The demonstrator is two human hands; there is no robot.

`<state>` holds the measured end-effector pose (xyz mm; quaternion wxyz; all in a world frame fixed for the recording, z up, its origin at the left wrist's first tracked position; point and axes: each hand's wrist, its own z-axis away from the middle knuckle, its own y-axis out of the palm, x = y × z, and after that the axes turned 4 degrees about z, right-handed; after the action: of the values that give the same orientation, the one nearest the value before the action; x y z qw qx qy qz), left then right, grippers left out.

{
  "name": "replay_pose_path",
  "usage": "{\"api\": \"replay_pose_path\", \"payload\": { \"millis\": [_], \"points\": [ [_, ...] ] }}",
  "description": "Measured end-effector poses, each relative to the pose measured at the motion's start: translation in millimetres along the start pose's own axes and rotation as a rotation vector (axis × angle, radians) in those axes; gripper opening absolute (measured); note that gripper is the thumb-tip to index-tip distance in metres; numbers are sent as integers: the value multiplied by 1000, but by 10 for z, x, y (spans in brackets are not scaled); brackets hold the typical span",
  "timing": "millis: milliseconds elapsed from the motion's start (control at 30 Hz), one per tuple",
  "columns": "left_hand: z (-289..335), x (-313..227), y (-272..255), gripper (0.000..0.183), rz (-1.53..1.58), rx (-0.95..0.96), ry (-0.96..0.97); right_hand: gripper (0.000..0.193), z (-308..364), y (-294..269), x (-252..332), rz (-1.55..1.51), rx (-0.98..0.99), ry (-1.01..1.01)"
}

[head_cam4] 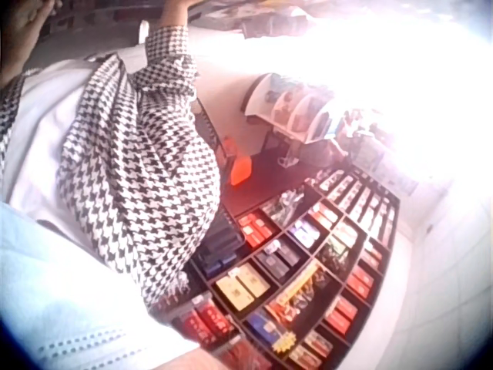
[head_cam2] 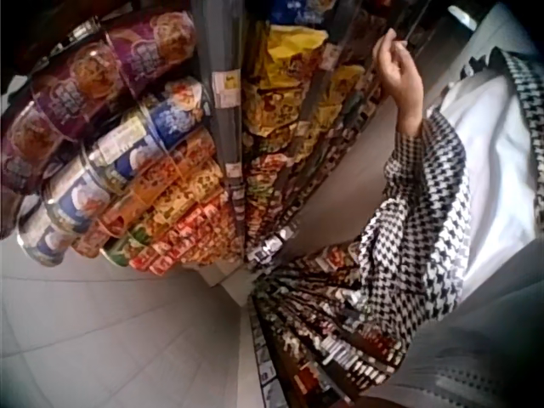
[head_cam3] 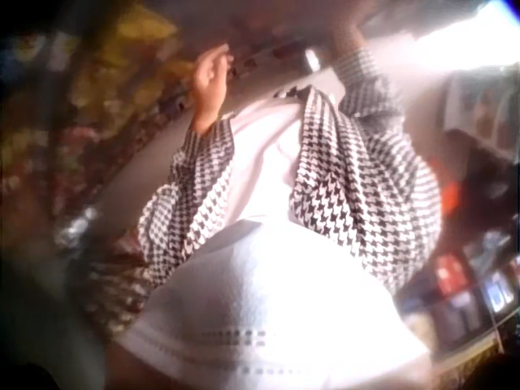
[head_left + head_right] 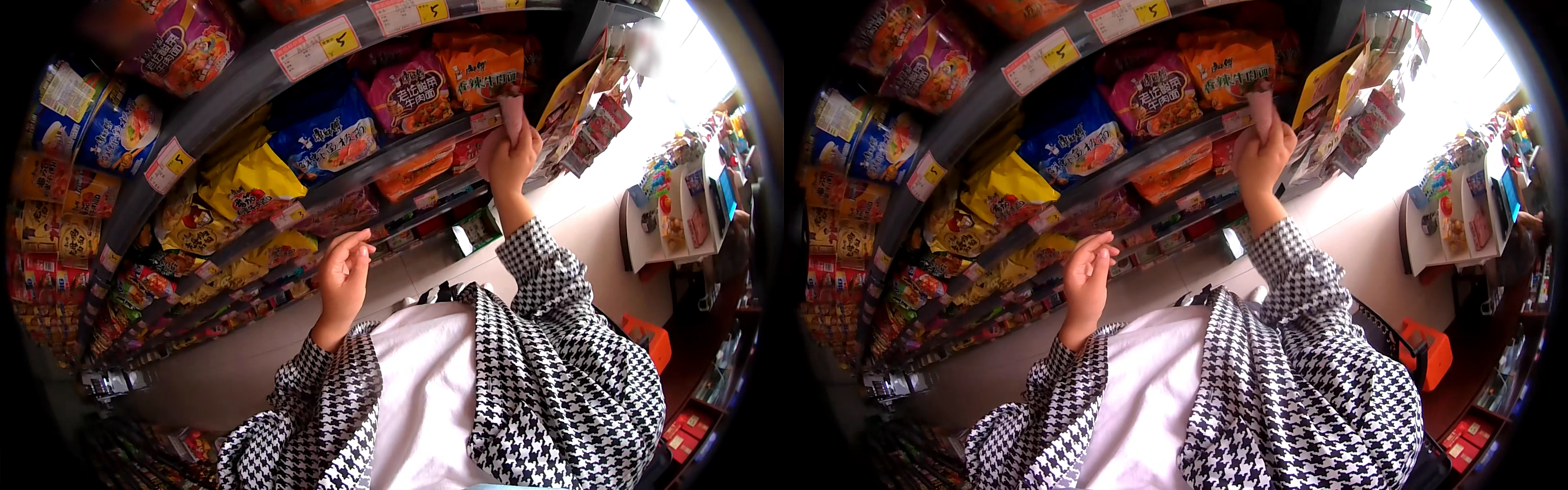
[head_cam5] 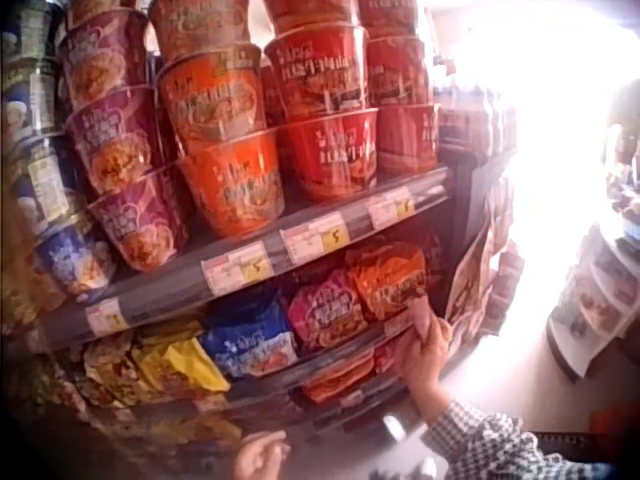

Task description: The person organizes instant noodle cups on a shelf, stacking them vertically. They then move to a lower rack to arrange hanging snack packets, picking them up, inspecting them, and placing them back in a neat row.

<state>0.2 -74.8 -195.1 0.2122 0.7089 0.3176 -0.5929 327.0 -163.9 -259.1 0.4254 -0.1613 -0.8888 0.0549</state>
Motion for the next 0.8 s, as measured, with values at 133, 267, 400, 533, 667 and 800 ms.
{"api": "replay_pose_path", "payload": {
  "millis": [133,267,400,533,667,800],
  "points": [
    [-5,-5,85,26,-17,59,12,49,199,285,-119,142,105,73],
    [63,88,97,27,-28,50,-1,48,796,338,264,-32,481,-307],
    [103,51,143,27,-8,38,-40,63,1090,276,825,-320,881,-409],
    [111,76,198,27,-4,23,-60,50,1029,255,762,-460,1184,-487],
    [129,54,325,26,-29,-6,-110,41,851,-34,442,-458,1066,-401],
    [40,145,631,25,3,41,-115,30,240,-724,145,-442,822,-232]
  ]
}}
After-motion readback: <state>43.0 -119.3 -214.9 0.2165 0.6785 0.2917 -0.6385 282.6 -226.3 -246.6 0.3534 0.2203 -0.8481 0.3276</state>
